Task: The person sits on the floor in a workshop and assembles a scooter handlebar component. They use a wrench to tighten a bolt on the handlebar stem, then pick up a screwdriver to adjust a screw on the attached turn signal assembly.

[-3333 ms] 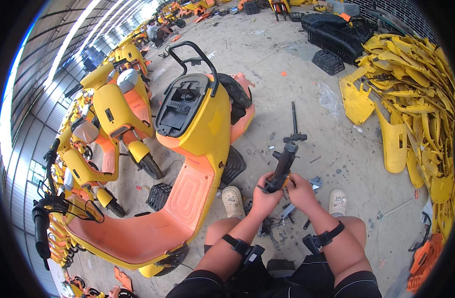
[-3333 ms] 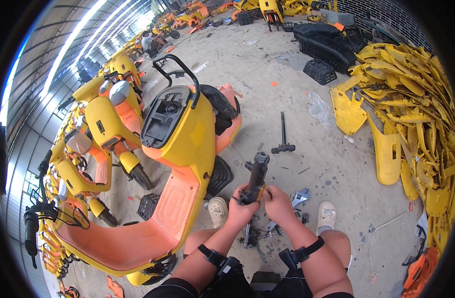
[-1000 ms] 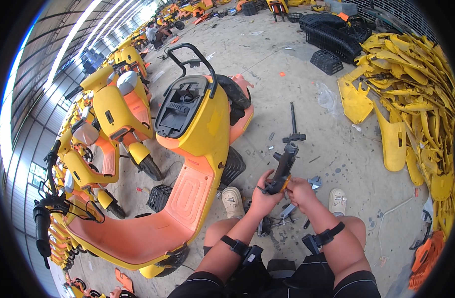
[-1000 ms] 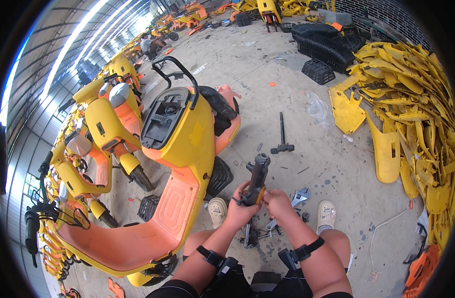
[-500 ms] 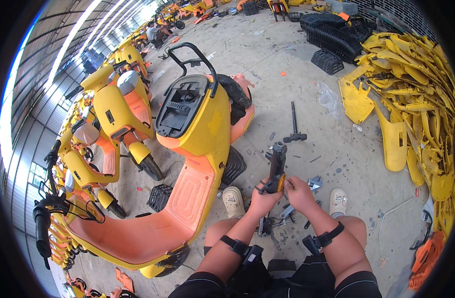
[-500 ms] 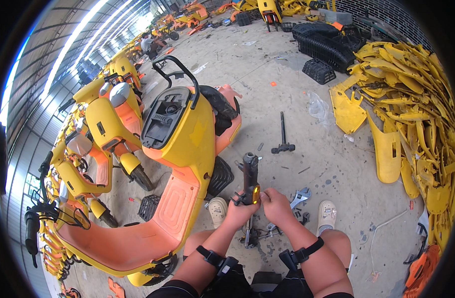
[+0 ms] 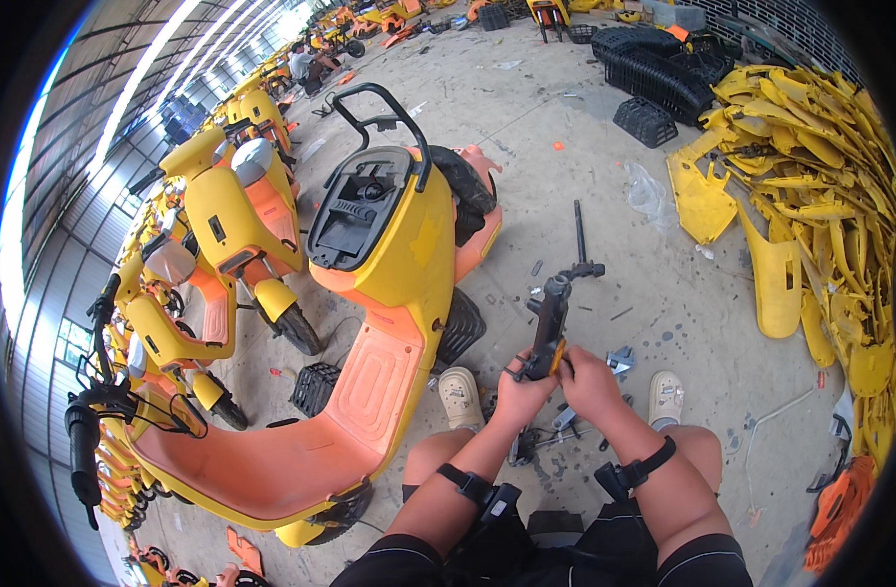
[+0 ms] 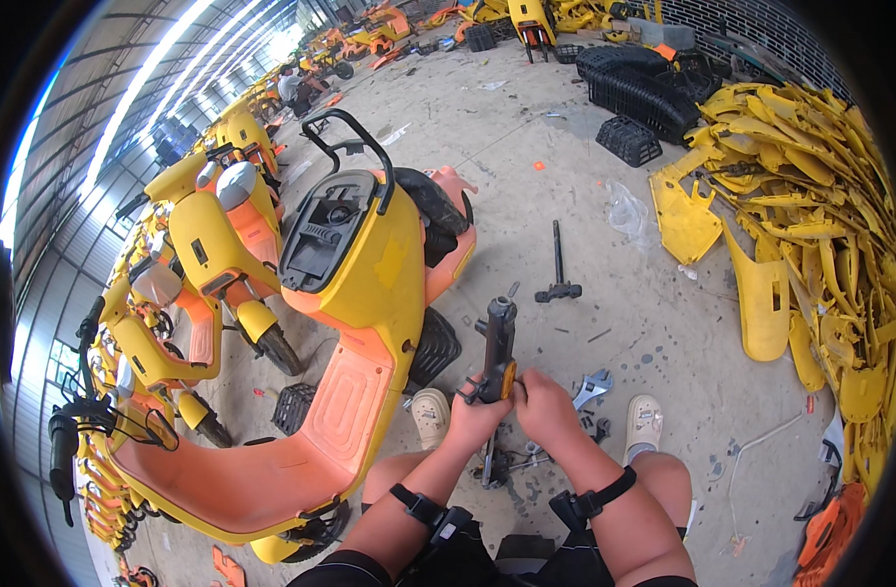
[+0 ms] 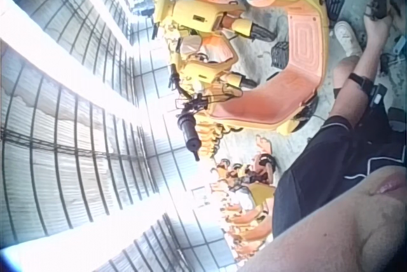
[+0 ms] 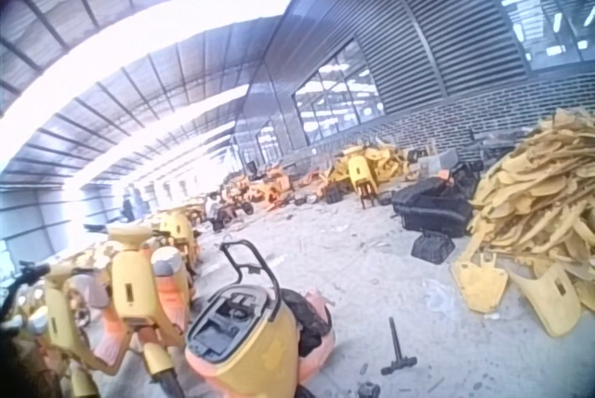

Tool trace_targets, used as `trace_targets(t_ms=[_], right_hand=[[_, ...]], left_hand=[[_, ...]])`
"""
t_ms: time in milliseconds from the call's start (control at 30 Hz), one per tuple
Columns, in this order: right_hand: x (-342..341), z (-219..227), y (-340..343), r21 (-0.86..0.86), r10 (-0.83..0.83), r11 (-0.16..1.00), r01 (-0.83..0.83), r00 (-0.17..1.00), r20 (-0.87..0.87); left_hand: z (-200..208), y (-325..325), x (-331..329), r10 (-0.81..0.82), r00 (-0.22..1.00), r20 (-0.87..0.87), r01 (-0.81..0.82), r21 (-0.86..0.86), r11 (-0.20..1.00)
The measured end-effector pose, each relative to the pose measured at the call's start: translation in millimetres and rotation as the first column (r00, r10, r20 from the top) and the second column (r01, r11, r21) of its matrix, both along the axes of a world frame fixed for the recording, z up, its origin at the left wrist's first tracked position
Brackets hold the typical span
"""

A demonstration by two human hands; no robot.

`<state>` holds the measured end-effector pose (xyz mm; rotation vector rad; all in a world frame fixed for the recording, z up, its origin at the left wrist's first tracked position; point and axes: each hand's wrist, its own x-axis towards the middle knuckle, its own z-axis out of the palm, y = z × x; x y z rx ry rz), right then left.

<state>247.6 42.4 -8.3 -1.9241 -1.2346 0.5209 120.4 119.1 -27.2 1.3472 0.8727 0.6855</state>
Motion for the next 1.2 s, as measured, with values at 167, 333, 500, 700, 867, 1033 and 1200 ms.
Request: trace_targets(t_ms=[167,333,500,700,867,1033,1200], right_hand=[[-6,9,-1,-0.002,-0.070,0.998,0.070,0.993,-0.099],[-5,7,0,0.062,-0.085,0.993,0.103,0.967,-0.241],[-5,4,1,0.053,-0.086,0.994,0.098,0.977,-0.197],[-3,1,4,0.015,-0.121,0.992,0.125,0.975,-0.186],[-5,5,3,0.020,-0.116,0.992,0.123,0.970,-0.215],[-4,1,3,0.017,-0.106,0.994,0.111,0.975,-0.194],[-6,-3,3,0.010,-0.097,0.995,0.100,0.983,-0.154]], left_hand=[[11,-1,0,0.009,0.999,-0.052,-0.010,-0.006,1.000],[5,0,-1,0.036,0.999,-0.024,-0.036,-0.030,0.999],[2,1,0,0.028,1.000,-0.014,-0.028,-0.001,1.000],[3,-1,0,0.017,1.000,0.010,-0.017,-0.016,1.000],[0,0,0,0.026,0.999,0.023,-0.025,-0.014,1.000],[6,-1,1,0.024,1.000,-0.006,-0.024,-0.032,0.999],[7,-2,1,0.030,0.999,0.018,-0.029,-0.037,0.999]])
